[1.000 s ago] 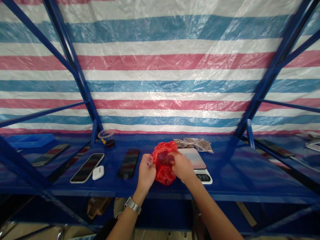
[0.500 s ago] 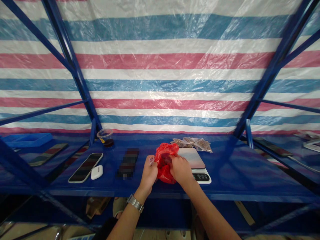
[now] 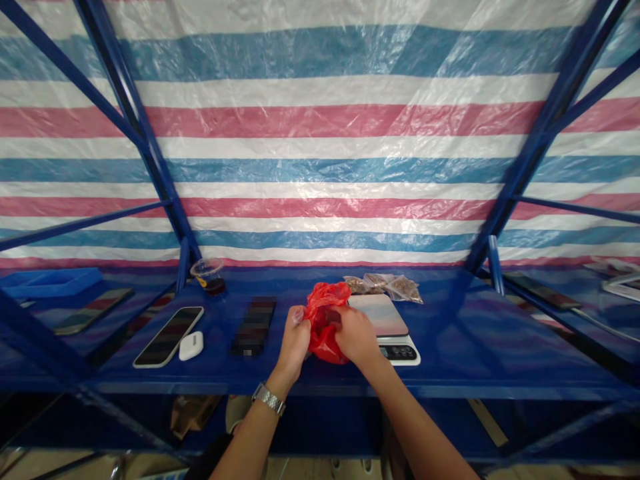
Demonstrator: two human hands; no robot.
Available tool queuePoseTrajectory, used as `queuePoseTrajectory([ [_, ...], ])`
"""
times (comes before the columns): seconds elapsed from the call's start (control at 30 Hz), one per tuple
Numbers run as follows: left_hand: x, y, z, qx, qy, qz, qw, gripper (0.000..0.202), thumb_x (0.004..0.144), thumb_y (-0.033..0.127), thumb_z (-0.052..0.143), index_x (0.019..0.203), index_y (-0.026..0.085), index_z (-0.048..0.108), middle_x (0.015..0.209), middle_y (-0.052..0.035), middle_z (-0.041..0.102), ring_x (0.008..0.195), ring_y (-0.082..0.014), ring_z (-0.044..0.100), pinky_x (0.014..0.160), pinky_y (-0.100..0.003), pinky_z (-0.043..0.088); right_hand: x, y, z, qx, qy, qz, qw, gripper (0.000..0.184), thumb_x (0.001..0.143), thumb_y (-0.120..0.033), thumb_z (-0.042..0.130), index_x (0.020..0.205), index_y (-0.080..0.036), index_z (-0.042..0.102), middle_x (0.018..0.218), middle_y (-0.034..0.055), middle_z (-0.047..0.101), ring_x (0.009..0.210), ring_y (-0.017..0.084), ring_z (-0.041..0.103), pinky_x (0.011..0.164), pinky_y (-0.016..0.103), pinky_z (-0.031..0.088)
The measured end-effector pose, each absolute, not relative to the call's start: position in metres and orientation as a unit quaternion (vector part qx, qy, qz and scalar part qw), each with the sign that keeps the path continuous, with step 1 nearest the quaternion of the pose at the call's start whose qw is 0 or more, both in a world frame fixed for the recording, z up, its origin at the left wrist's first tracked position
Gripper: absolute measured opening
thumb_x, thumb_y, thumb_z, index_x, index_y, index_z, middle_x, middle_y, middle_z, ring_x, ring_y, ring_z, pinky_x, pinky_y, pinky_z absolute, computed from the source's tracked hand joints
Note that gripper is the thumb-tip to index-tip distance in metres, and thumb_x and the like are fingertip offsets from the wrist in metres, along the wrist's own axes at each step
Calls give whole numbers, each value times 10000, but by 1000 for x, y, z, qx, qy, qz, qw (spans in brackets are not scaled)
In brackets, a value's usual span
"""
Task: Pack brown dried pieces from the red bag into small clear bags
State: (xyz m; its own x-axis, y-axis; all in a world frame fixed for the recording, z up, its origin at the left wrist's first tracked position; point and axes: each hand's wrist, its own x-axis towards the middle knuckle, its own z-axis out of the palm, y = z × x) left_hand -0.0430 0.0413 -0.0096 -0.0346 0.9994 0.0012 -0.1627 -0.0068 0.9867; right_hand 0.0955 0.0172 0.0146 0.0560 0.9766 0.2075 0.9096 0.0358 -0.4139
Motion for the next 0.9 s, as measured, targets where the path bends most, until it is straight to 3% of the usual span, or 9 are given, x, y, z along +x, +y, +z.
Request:
queuePoseTrajectory([
  [0.17,-54,39,-4,495,479,552,470,136,780,157,521,905,203,551,826,16,610,735,-140,581,697,-240,467,101,20,14,-689,-663,124,263,270,869,-101,574,1078,-191,720,1079,104,776,1061,247,715,881,287,471],
  [0.3,-66,38,-3,499,500,557,436,86,848,191,530,927,207,560,871,-2,624,825,-161,601,781,-265,476,106,22,14,-690,-649,138,289,288,893,-108,564,1131,-206,693,1083,76,776,1040,238,717,858,282,469],
  [0.5,-72,36,-4,509,497,531,460,117,859,267,591,952,213,547,834,1,622,758,-171,598,762,-287,481,109,19,13,-628,-692,167,314,322,846,-70,575,1107,-199,713,1106,73,766,1050,230,695,907,288,468],
  [0.67,-72,34,-5,506,501,527,464,128,865,221,523,993,216,519,886,-15,633,835,-187,613,807,-298,473,105,7,17,-509,-787,213,275,414,735,-5,539,1035,-219,728,1046,37,768,961,199,694,852,262,471],
  [0.9,-76,24,-1,553,509,511,417,222,863,132,444,1051,227,514,942,-19,644,889,-186,620,889,-319,452,105,-3,21,-588,-770,131,211,313,731,-52,568,977,-193,701,984,77,763,938,255,699,805,313,457],
])
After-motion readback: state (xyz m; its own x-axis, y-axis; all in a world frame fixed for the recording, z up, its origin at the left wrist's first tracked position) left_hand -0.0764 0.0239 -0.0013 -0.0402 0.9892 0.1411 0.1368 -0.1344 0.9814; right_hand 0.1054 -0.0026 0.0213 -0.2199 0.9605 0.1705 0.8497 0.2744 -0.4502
